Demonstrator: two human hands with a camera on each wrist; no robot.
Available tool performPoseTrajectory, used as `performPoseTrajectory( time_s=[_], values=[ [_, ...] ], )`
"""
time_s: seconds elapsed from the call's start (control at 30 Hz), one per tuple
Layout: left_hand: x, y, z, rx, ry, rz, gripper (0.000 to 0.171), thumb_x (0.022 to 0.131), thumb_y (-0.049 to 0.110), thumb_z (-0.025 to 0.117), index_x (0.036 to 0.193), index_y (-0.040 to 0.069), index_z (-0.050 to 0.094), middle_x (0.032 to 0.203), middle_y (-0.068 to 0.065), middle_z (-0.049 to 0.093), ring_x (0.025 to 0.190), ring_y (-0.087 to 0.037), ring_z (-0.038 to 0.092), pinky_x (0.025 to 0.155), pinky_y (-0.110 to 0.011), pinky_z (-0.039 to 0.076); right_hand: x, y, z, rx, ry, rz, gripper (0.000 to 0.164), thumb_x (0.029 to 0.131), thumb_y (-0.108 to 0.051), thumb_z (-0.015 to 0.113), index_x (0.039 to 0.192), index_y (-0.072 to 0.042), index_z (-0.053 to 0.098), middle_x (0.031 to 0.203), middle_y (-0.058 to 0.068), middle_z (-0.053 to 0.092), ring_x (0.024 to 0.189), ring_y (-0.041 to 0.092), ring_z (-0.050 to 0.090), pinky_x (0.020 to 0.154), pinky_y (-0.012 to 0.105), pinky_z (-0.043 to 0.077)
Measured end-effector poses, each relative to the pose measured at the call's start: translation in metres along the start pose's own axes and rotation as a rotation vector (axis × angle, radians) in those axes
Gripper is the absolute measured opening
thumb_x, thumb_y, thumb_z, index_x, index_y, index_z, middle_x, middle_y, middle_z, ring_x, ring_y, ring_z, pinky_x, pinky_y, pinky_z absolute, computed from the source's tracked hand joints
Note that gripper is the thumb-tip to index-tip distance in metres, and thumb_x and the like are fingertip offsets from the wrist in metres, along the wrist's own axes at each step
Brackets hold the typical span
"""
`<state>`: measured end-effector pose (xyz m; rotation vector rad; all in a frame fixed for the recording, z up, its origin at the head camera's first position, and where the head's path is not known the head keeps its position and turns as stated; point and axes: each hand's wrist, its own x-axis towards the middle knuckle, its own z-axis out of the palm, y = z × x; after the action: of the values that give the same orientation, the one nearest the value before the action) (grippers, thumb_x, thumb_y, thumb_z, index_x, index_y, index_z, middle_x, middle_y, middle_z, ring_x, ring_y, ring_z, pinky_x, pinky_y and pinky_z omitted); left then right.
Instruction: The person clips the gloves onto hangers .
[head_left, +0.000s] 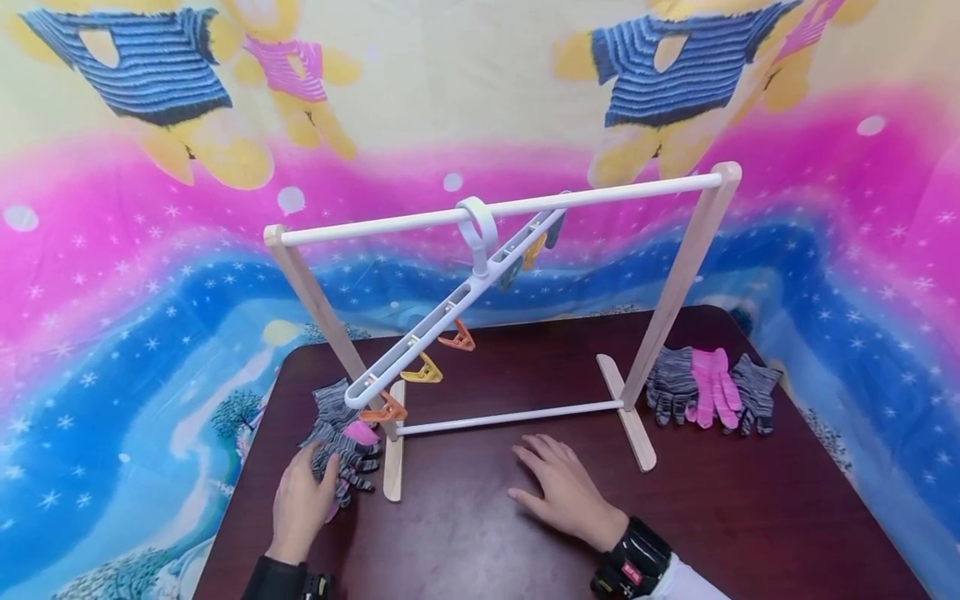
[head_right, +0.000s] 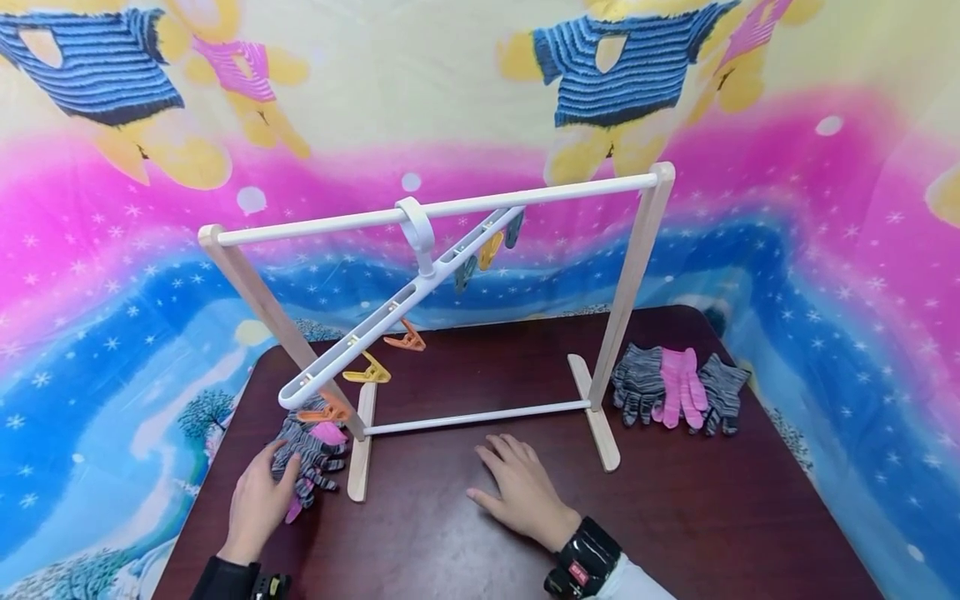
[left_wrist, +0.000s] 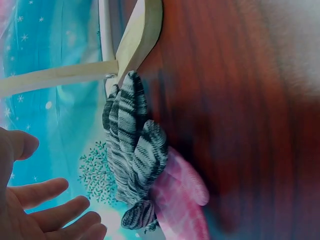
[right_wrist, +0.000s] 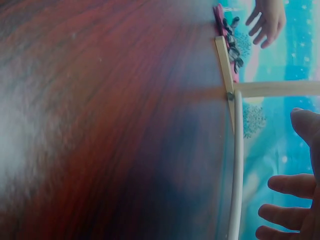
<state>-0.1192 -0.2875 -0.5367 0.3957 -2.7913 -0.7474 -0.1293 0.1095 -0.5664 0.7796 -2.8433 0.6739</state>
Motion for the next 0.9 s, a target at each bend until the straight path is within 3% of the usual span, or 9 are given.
performPoseTrajectory(
  time_s=[0.3,0.73,0.9],
  values=[
    [0.022,-0.004,0.0,-0.019,-0.047,-0.007,0.05,0.102,0.026,0.054,0.138,-0.008,0.053,0.136,-0.035,0.057,0.125,-0.051,0.056,0.101,-0.064,0.046,0.006,-0.011,0.01,0.002,-0.022,-0.026,0.065,0.09,-0.052,0.069,0.139,-0.01,0.06,0.144,0.017,0.058,0.136,0.04,0.051,0.109,0.062,0.042],
    [0.049,-0.013,-0.001,0.07,-0.08,-0.01,0.052,0.1,0.027,0.056,0.133,-0.014,0.053,0.123,-0.04,0.061,0.109,-0.055,0.062,0.091,-0.064,0.05,0.017,-0.027,0.014,-0.001,-0.028,-0.06,0.064,0.091,-0.052,0.068,0.138,-0.01,0.06,0.144,0.016,0.058,0.136,0.037,0.051,0.109,0.061,0.042],
    [0.055,-0.015,0.004,0.094,-0.132,-0.045,0.057,0.1,0.028,0.054,0.135,-0.016,0.049,0.124,-0.041,0.06,0.108,-0.056,0.062,0.09,-0.065,0.05,0.018,-0.028,0.017,-0.011,-0.041,-0.061,0.064,0.09,-0.053,0.068,0.138,-0.01,0.061,0.144,0.016,0.057,0.136,0.038,0.051,0.109,0.061,0.042]
  ],
)
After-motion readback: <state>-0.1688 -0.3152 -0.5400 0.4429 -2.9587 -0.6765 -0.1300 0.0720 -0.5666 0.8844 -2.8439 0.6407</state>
